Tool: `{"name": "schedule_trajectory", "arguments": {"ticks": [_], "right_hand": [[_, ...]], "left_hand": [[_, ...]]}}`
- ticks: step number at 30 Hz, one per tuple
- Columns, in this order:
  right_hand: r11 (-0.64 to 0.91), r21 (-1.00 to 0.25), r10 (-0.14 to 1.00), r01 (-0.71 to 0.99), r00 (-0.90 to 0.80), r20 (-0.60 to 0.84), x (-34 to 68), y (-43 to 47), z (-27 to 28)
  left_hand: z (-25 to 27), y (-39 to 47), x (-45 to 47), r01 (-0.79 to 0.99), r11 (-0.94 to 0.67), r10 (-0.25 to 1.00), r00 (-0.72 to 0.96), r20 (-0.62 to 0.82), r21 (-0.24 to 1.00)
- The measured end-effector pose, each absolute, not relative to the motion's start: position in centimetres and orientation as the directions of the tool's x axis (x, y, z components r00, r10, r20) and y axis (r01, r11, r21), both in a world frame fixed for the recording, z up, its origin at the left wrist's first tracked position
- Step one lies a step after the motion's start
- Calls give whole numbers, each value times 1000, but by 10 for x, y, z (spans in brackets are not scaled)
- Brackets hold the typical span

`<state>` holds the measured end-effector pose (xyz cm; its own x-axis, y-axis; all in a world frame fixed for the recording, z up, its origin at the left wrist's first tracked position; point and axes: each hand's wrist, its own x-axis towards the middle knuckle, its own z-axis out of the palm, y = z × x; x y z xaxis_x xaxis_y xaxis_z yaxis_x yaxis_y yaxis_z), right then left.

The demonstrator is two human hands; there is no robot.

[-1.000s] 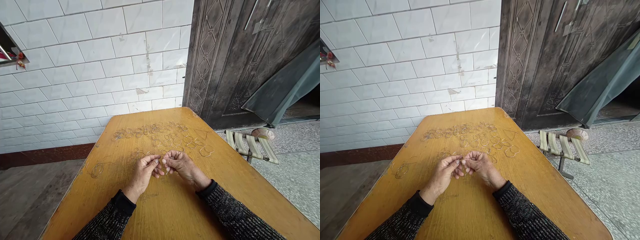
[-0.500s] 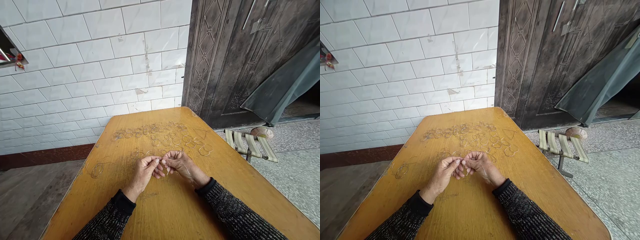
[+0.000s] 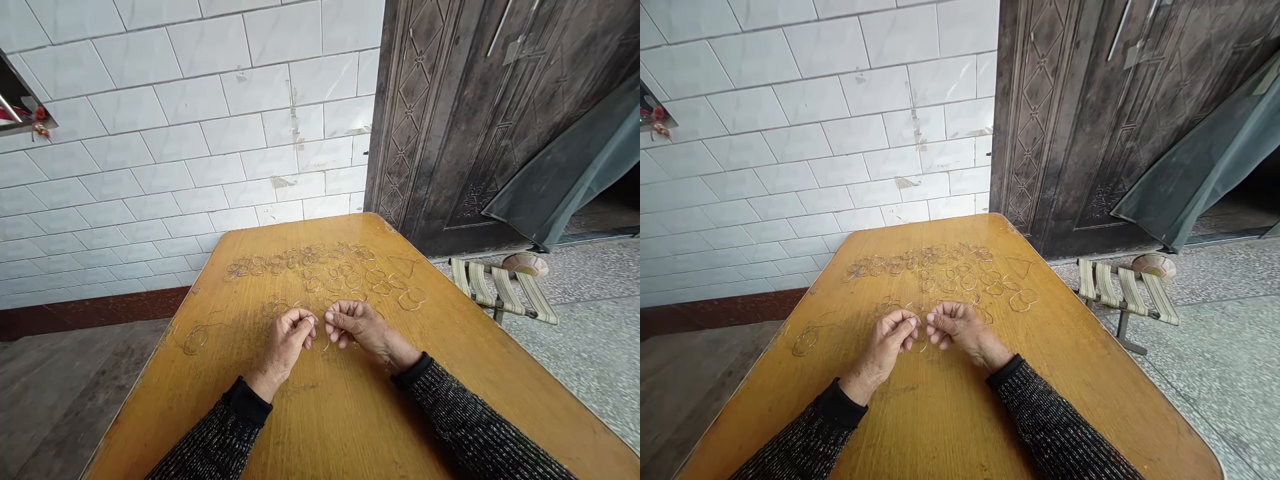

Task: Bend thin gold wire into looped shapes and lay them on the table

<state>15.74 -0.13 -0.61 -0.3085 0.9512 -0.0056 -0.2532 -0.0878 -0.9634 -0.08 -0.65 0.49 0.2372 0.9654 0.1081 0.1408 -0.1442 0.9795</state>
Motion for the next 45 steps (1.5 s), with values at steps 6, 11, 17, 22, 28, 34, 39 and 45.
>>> {"name": "schedule_trajectory", "arguments": {"ticks": [6,11,17,22,28,34,39,45], "right_hand": [[180,-977,982,-114,-43,186,166,-4,10],[452,-848,892,276,-167,420,164,-7,6],[498,-760,867,417,-221,447,163,-10,8],[454,-825,891,338,-198,409,160,-9,4],[317,-931,935,180,-226,274,154,-9,-1],[384,-873,923,302,-157,351,151,-13,-1],[276,-950,956,145,-147,255,148,-9,-7],[9,-994,967,-110,-251,37,144,-8,-3]], "left_hand": [[7,-7,-1,323,-302,944,233,234,897],[6,-6,0,315,-282,954,193,229,906],[1,-5,1,170,-156,979,159,130,973],[0,-7,2,61,-103,986,134,94,993],[-1,-4,1,69,-123,987,117,114,990],[3,-7,2,193,-179,976,158,149,965],[1,-9,4,190,-180,971,193,143,965],[2,-8,1,272,-248,947,273,172,930]]}}
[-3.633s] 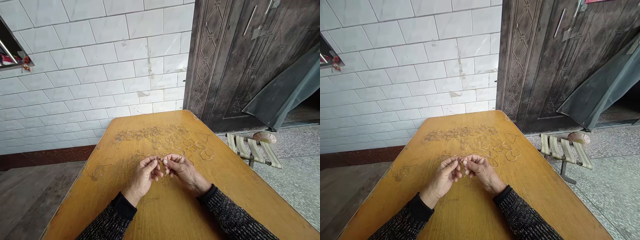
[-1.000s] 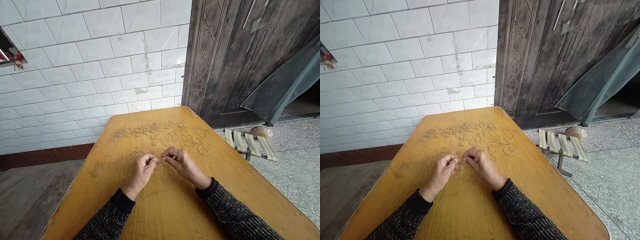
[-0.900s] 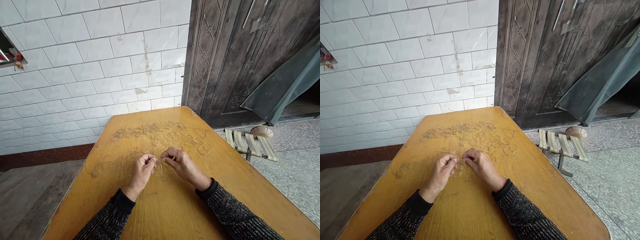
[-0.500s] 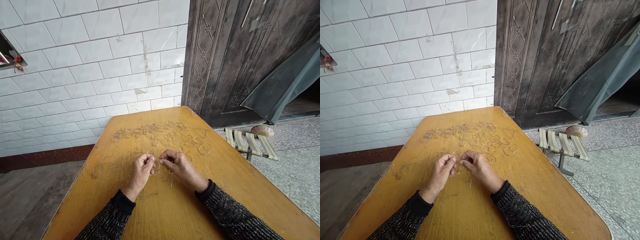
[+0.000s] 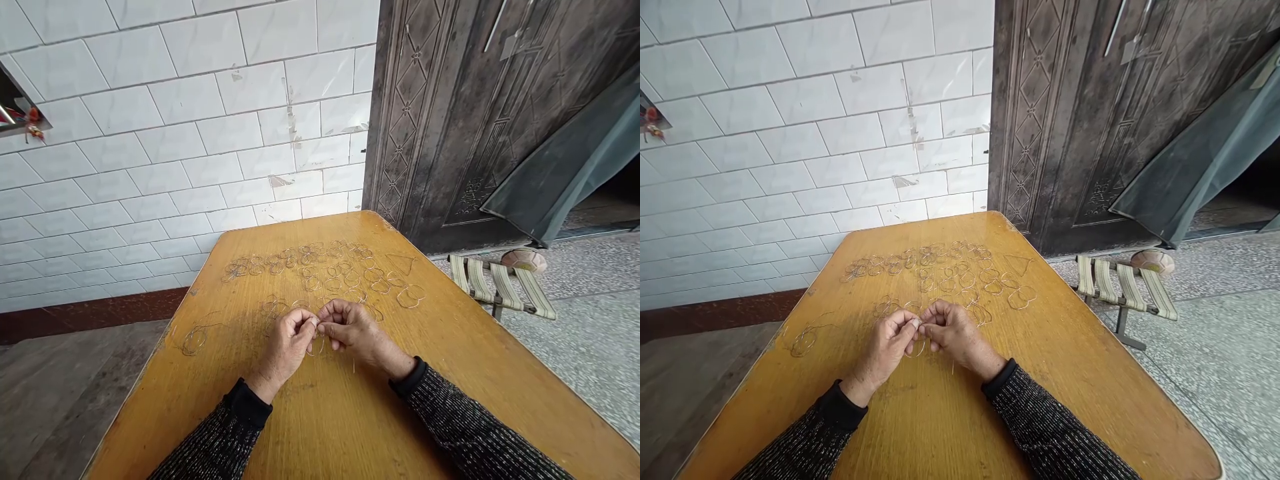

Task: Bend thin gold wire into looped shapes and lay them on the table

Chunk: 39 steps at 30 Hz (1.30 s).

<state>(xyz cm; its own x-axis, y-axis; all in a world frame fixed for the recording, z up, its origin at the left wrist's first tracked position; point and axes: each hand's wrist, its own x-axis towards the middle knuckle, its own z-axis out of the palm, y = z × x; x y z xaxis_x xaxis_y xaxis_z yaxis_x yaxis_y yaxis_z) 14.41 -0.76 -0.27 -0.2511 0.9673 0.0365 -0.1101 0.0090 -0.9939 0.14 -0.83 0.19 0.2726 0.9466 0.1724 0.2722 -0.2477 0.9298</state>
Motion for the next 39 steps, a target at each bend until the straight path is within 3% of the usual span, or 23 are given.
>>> {"name": "schedule_trajectory", "arguments": {"ticks": [5,9,15,19,22,29,39], "right_hand": [[-18,-990,974,-138,-225,14,143,-11,2],[36,-988,984,-148,-165,61,142,-12,1],[107,-983,987,-152,-99,123,148,-8,-1],[133,-977,990,-167,-18,138,153,-5,0],[128,-976,991,-174,-14,132,154,-5,1],[118,-972,993,-201,19,117,155,-5,4],[113,-969,994,-219,24,110,153,-5,2]], "left_hand": [[1,-6,-2,306,-299,935,283,214,904],[1,-6,-1,255,-249,943,284,174,934],[2,-7,-3,-37,41,920,391,-23,998],[2,-4,-7,-248,303,841,524,-135,920],[0,-3,-8,-341,391,806,575,-139,855],[0,-7,-2,-426,367,791,610,-37,827],[-2,-6,-3,-360,279,816,577,-22,890]]}}
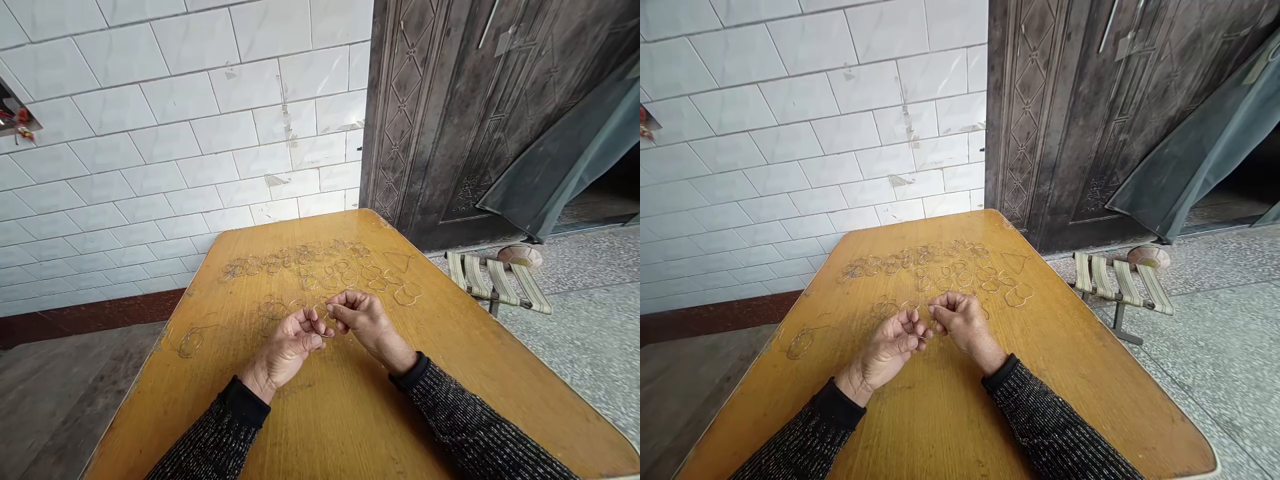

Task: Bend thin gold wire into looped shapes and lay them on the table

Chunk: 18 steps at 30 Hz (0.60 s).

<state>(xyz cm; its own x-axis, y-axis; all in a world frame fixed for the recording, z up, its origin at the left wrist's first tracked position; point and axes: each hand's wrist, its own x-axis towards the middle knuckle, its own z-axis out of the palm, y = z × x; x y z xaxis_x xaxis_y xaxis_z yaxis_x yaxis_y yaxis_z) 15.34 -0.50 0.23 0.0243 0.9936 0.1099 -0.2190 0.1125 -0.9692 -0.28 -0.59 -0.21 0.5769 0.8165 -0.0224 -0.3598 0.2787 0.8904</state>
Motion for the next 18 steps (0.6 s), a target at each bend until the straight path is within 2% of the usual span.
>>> {"name": "schedule_trajectory", "arguments": {"ticks": [18], "right_hand": [[83,-966,997,-246,23,80,153,-7,7]], "left_hand": [[4,-9,0,-288,243,861,503,-70,926]]}}
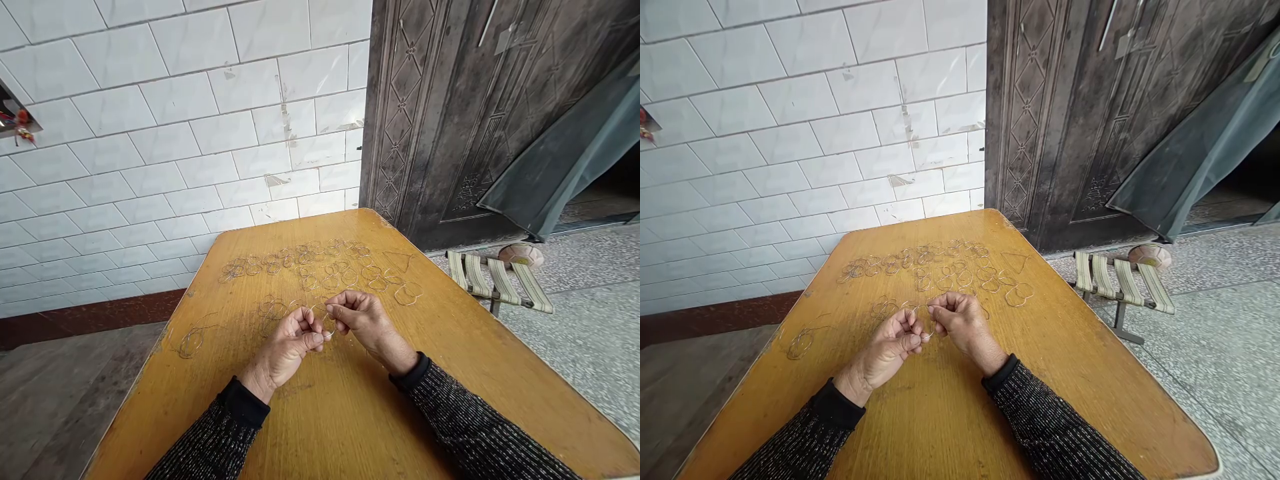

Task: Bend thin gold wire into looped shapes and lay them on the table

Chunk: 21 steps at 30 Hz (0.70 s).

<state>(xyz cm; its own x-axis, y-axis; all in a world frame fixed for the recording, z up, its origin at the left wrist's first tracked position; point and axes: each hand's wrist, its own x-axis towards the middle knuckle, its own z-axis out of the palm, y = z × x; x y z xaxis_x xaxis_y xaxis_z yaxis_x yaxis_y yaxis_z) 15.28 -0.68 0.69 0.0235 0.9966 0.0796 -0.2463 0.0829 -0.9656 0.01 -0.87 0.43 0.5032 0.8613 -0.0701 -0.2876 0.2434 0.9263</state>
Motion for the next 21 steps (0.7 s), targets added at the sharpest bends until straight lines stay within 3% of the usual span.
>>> {"name": "schedule_trajectory", "arguments": {"ticks": [16,21], "right_hand": [[49,-948,999,-316,22,44,154,-5,4],[28,-940,999,-339,29,19,151,-5,3]], "left_hand": [[-1,-1,-8,-370,331,810,583,-61,868],[-1,0,-6,-430,265,867,498,-18,863]]}}
